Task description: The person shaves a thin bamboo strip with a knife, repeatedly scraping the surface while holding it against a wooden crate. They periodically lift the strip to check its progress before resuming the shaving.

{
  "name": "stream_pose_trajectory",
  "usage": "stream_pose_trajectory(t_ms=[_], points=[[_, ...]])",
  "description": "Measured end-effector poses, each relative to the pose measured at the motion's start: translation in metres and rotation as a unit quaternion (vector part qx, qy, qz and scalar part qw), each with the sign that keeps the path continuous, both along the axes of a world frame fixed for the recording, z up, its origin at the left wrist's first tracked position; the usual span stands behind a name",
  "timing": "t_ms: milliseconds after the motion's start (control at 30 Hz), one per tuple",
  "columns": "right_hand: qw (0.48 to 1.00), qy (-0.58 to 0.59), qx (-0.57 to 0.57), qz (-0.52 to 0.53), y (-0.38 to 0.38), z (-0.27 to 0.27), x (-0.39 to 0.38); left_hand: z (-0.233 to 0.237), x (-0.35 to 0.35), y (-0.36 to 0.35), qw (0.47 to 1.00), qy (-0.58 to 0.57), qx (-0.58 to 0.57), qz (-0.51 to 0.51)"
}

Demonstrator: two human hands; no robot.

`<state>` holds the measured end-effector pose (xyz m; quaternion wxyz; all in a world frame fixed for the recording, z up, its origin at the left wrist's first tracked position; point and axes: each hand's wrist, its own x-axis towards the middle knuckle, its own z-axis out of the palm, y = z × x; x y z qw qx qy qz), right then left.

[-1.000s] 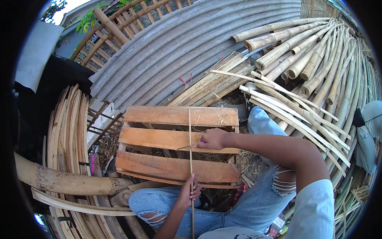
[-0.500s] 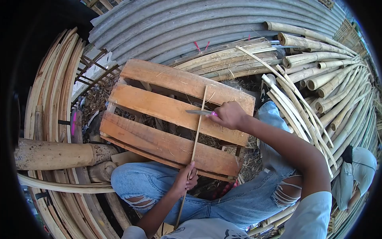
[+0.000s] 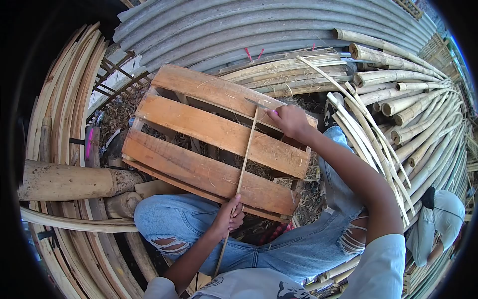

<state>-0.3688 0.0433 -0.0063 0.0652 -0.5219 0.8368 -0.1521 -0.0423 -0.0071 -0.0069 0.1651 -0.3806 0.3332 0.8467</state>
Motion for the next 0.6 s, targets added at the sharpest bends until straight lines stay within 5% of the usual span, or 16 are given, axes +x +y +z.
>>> stream_pose_trajectory(t_ms=[167, 300, 367, 500, 567, 600], points=[[0.992, -0.064, 0.094, 0.048, 0.011, 0.002, 0.029, 0.002, -0.003, -0.002, 1.000, 0.007, 0.004, -0.001], [0.992, -0.003, 0.125, -0.025, -0.002, 0.013, -0.012, 0.001, -0.002, -0.001, 1.000, 0.010, 0.004, -0.002], [0.996, 0.065, 0.020, 0.057, 0.008, -0.009, -0.006, 0.001, -0.004, -0.001, 1.000, 0.003, 0.009, 0.002], [0.991, -0.024, 0.095, 0.088, 0.010, -0.003, 0.024, 0.001, -0.006, -0.003, 1.000, 0.001, 0.008, -0.007], [0.997, 0.067, 0.005, 0.032, 0.005, -0.012, -0.010, 0.001, -0.002, -0.001, 1.000, -0.003, 0.011, -0.007], [0.990, 0.004, 0.132, -0.051, -0.007, 0.017, -0.014, 0.001, -0.003, -0.002, 1.000, -0.002, 0.010, -0.005]])
